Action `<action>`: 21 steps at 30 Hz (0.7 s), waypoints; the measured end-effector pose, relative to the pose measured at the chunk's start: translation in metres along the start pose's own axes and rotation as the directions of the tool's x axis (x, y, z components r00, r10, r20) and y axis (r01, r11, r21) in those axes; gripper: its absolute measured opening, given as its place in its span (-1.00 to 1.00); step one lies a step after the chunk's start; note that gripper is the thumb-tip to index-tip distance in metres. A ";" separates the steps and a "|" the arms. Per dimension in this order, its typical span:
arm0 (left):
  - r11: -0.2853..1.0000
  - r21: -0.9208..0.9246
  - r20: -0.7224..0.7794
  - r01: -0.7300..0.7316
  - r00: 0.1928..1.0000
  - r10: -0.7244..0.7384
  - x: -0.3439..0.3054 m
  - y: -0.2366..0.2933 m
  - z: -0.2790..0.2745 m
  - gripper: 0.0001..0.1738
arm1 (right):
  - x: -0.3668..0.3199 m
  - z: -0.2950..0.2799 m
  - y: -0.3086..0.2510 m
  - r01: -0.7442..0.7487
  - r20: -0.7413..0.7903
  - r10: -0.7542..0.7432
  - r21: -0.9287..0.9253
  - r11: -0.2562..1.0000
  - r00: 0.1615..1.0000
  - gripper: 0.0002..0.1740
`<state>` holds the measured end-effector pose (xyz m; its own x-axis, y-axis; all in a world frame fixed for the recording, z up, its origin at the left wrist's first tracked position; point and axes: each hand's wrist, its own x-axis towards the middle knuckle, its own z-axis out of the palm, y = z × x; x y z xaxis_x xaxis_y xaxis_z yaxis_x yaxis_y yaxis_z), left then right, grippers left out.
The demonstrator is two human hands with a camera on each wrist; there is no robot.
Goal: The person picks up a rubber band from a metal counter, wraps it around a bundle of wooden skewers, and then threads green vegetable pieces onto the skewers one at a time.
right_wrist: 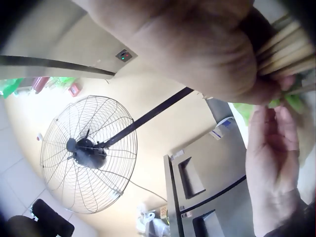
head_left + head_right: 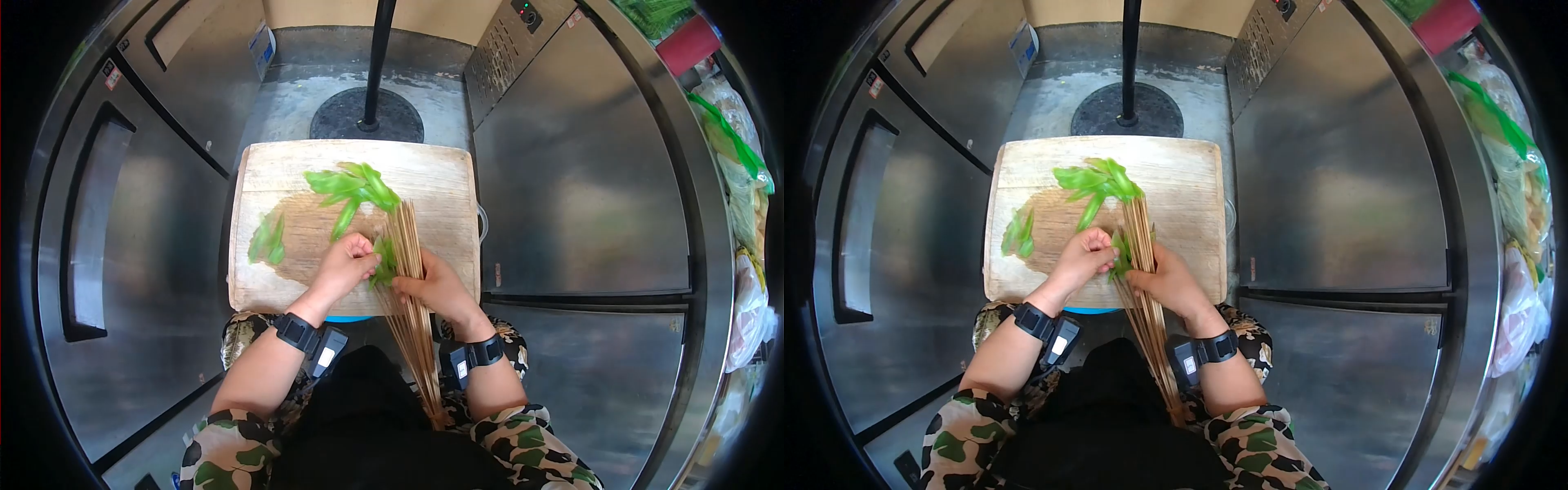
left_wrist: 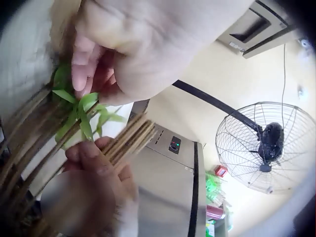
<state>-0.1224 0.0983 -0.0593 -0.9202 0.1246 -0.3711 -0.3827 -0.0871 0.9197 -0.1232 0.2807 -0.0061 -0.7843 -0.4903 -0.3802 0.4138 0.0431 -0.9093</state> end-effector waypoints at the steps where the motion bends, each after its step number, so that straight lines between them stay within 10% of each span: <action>1: 0.999 0.034 0.014 -0.020 1.000 0.019 0.003 -0.001 0.000 -0.85 | 0.000 -0.001 0.000 -0.009 0.020 0.008 0.044 0.999 1.000 -0.71; 8: 0.985 0.159 0.073 0.075 0.993 -0.088 0.011 0.037 -0.018 -0.82 | -0.004 -0.004 0.005 -0.006 -0.029 0.007 0.052 0.999 1.000 -0.78; 13: 0.639 0.768 -0.273 -0.041 0.881 0.386 0.029 0.032 -0.035 -0.80 | -0.006 0.000 0.001 -0.008 -0.027 0.010 0.073 0.997 1.000 -0.79; 21: 0.522 0.851 -0.305 0.063 0.868 0.392 0.038 0.017 -0.030 -0.79 | -0.003 0.003 0.006 -0.009 -0.031 0.012 0.094 0.995 0.999 -0.84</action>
<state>-0.1665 0.0720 -0.0617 -0.9738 -0.2276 -0.0002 -0.1878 0.8030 0.5656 -0.1171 0.2795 -0.0099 -0.7933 -0.4623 -0.3961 0.4626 -0.0349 -0.8859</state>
